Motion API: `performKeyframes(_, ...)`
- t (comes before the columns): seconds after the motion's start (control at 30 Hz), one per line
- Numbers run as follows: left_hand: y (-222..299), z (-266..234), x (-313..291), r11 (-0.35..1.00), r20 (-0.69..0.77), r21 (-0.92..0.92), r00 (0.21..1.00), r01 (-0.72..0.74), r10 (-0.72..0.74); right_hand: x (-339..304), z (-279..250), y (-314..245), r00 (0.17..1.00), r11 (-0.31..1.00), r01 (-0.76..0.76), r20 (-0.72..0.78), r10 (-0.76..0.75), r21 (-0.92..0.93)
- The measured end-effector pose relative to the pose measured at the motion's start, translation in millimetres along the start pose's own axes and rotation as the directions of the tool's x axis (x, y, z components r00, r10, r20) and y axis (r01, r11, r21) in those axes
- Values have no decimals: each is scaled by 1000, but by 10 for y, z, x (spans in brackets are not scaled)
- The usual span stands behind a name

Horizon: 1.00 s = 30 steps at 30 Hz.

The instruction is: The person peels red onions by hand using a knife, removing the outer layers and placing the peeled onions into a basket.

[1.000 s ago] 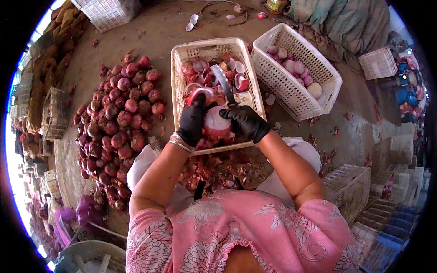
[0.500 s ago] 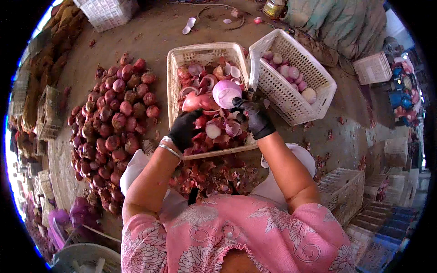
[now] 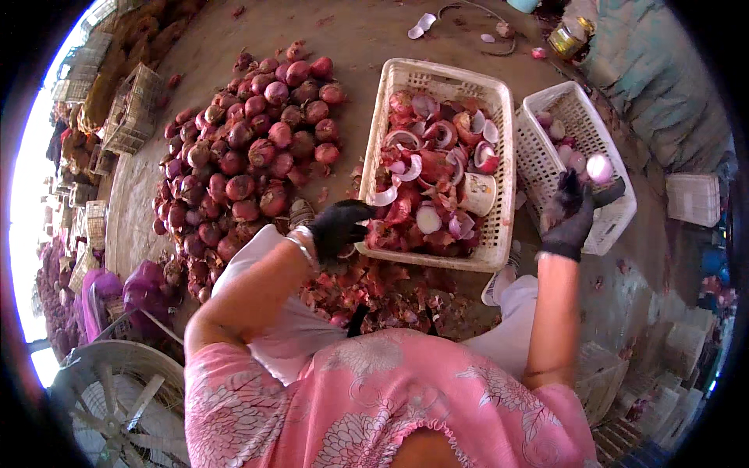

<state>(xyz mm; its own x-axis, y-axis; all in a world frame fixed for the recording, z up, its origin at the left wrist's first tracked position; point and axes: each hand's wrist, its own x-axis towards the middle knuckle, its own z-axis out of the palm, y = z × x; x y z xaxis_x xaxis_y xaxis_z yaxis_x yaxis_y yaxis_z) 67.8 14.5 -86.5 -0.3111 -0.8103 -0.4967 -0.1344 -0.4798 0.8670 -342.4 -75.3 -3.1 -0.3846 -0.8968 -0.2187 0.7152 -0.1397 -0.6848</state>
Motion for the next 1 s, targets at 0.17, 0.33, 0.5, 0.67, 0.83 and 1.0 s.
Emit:
performKeyframes(0.17,-300,-1573,328,293,126,941,980,-167,152,-435,-41,283,969,928,-247,-46,244,-280)
performKeyframes(0.33,-139,-2068,1402,400,-505,810,857,428,105,-365,-67,393,866,841,-500,-135,482,-204)
performKeyframes(0.5,-456,-2339,2411,455,-524,790,838,411,153,-147,119,502,739,745,-666,100,666,-33)
performKeyframes(0.67,-921,-2550,3353,396,-585,720,805,570,-94,-12,-106,675,855,796,-502,-331,399,-339)
performKeyframes(0.83,-919,-2510,3326,246,-582,737,776,630,-245,126,-105,734,729,701,-682,-275,627,-211)
performKeyframes(1.0,-1032,-1998,3089,155,-463,834,824,530,-326,-35,43,707,709,666,-704,-306,636,-247)
